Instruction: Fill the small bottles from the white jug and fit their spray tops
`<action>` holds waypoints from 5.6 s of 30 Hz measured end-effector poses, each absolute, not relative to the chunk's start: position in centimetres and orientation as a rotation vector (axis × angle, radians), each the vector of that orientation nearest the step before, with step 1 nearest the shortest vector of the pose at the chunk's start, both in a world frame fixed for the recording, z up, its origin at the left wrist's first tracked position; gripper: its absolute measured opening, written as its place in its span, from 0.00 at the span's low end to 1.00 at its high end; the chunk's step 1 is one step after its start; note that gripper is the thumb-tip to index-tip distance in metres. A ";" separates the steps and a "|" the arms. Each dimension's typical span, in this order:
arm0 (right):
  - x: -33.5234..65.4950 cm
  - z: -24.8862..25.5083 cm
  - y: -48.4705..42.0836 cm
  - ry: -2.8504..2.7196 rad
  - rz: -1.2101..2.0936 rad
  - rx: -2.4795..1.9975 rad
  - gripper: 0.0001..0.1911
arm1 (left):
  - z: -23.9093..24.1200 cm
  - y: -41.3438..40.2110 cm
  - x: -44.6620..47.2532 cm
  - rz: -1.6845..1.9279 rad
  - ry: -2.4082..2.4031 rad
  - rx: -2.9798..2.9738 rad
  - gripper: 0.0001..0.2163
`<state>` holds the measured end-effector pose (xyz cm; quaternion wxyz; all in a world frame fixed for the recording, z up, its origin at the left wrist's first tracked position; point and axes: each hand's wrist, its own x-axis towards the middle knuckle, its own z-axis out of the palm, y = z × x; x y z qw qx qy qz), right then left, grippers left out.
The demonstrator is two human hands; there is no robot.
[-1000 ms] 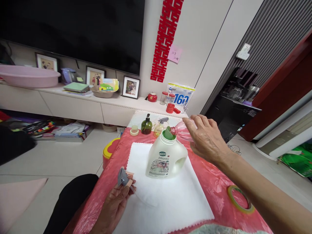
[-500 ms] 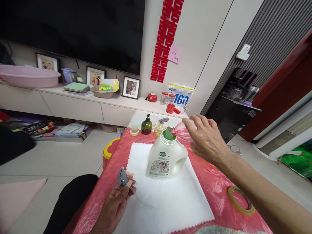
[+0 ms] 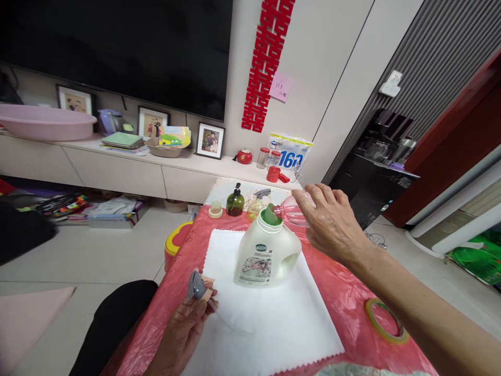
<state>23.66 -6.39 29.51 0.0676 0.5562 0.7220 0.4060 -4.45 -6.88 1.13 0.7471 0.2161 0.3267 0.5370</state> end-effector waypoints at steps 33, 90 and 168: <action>23.2 29.8 -6.3 2.148 1.297 1.634 0.37 | 0.5 -6.9 -4.7 1.146 0.657 0.513 0.19; 23.0 30.1 -6.1 2.120 1.376 1.520 0.33 | 2.7 -7.0 -4.4 1.160 0.727 0.468 0.22; 20.1 10.7 -19.8 2.300 0.543 2.215 0.32 | 5.5 -6.6 -5.1 1.206 0.610 0.298 0.13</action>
